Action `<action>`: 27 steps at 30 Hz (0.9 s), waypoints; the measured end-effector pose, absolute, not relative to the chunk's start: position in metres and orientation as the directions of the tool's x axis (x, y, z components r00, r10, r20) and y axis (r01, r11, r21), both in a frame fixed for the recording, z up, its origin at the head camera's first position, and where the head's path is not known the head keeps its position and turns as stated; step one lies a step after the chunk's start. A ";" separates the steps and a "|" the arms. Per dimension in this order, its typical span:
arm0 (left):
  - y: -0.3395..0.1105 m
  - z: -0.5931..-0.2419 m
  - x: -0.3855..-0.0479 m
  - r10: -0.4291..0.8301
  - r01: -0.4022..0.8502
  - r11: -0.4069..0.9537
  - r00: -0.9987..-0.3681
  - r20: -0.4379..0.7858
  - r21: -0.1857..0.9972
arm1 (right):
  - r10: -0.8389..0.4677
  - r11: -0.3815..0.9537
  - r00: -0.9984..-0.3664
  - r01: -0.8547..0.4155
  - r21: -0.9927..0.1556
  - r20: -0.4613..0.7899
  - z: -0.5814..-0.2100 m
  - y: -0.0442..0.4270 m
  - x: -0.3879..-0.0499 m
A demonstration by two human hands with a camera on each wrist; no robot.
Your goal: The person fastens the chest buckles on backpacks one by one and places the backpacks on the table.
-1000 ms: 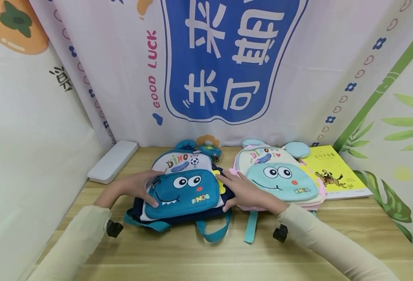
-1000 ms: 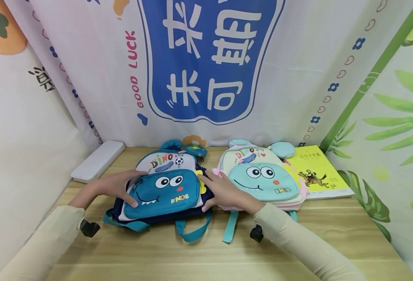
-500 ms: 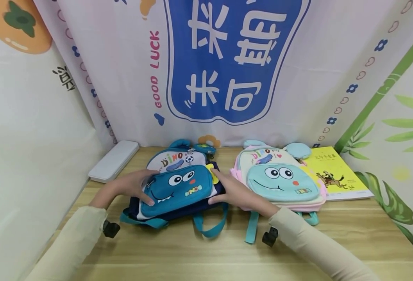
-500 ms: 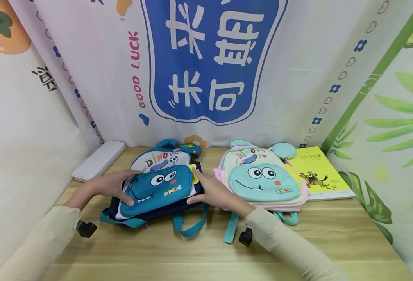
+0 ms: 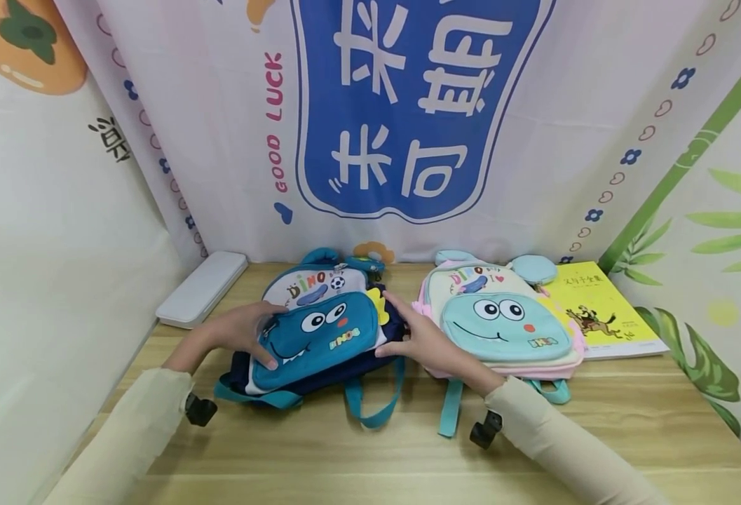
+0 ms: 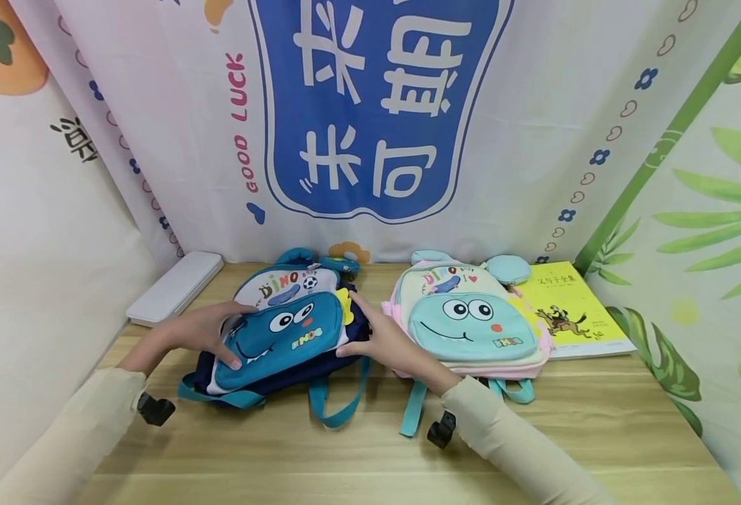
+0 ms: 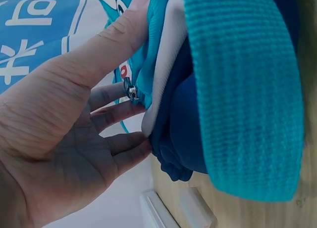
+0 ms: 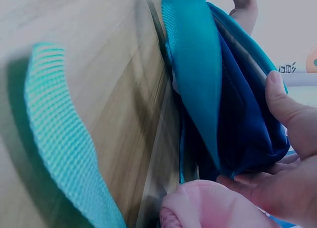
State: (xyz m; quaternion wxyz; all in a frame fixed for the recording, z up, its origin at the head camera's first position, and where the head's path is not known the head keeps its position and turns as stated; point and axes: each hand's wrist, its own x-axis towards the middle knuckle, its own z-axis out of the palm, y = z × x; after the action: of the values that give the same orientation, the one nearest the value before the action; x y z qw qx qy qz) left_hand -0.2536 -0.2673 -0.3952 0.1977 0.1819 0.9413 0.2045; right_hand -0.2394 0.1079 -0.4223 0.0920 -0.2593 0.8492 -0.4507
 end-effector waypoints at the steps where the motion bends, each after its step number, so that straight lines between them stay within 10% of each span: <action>1: -0.268 -0.396 -0.254 0.421 0.259 0.851 -0.857 -0.297 0.458 | -0.525 0.448 -0.847 -0.360 -0.819 0.085 -0.422 0.108 -0.239; 27: -0.262 -0.407 -0.252 0.437 0.250 0.826 -0.850 -0.293 0.505 | -0.561 0.124 -0.779 -0.413 -0.902 0.280 -0.392 0.104 -0.241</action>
State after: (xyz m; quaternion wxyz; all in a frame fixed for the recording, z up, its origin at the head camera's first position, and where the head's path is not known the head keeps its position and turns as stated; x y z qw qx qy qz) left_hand -0.2518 -0.2616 -0.4069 0.2025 0.1838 0.9338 0.2307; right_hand -0.2407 0.1044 -0.3918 0.0640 -0.3260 0.7468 -0.5761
